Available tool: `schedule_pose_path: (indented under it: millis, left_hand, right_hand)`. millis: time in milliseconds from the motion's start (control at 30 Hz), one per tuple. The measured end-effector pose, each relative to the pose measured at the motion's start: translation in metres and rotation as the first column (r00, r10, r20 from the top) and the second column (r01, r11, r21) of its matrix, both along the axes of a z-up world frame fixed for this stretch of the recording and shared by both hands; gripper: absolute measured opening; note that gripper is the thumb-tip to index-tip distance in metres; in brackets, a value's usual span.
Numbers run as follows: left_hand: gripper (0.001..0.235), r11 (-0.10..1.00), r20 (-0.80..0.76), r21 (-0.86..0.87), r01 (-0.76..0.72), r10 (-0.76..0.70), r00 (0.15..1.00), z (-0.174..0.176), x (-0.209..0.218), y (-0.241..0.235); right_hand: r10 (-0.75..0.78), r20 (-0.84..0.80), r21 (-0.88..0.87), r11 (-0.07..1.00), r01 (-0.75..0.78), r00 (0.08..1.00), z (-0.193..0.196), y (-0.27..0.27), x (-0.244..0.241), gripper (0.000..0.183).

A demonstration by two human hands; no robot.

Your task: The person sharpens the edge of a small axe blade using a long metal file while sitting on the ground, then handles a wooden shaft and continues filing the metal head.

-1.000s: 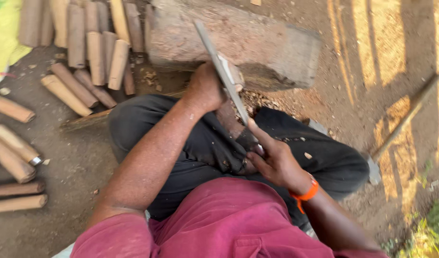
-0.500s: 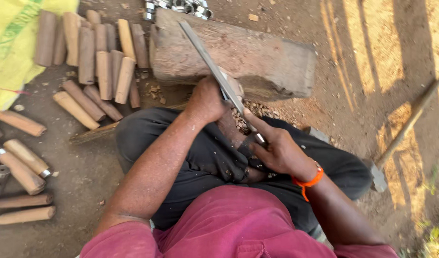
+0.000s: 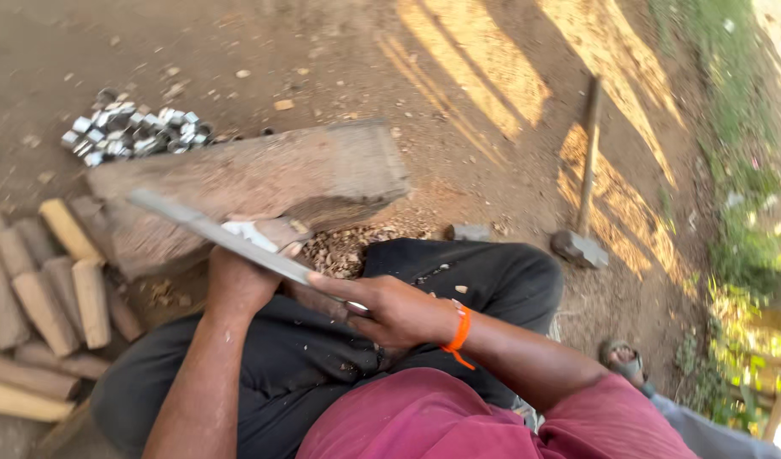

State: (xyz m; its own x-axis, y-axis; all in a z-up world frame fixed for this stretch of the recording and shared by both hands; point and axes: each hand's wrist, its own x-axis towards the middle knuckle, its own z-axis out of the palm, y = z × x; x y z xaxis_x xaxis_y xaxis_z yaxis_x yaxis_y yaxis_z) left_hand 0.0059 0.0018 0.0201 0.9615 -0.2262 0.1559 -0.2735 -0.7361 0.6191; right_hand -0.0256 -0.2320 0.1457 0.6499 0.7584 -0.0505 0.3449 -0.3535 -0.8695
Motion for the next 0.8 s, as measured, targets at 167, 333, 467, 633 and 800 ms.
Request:
schedule_pose_path:
  millis: [167, 333, 467, 633, 800]
  left_hand:
    - [0.032, 0.968, -0.166, -0.193, -0.160, 0.129, 0.978, -0.010, -0.002, -0.002]
    - [0.036, 0.999, -0.063, 0.010, -0.047, 0.048, 0.997, -0.006, 0.001, -0.006]
    - [0.051, 0.988, -0.112, -0.074, -0.134, 0.125, 0.986, -0.013, -0.001, -0.002]
    - [0.030, 0.996, -0.133, 0.036, -0.081, 0.085, 0.987, -0.020, 0.001, -0.002]
    - [0.032, 0.997, -0.117, -0.062, -0.046, 0.039, 0.992, -0.011, 0.001, -0.004]
  right_hand:
    - [-0.006, -0.039, -0.148, 0.989, 0.000, 0.999, -0.029, 0.057, 0.060, 0.074]
    - [-0.050, 0.082, 0.005, 0.999, 0.049, 0.995, -0.042, 0.029, 0.024, 0.073]
    - [-0.002, 0.054, 0.045, 0.999, 0.000, 0.999, -0.020, -0.020, -0.014, 0.080]
    - [-0.023, -0.062, -0.121, 0.993, 0.015, 0.998, -0.035, 0.039, 0.030, 0.074]
    - [-0.065, 0.173, 0.125, 0.991, 0.044, 0.983, -0.033, 0.042, 0.036, 0.094]
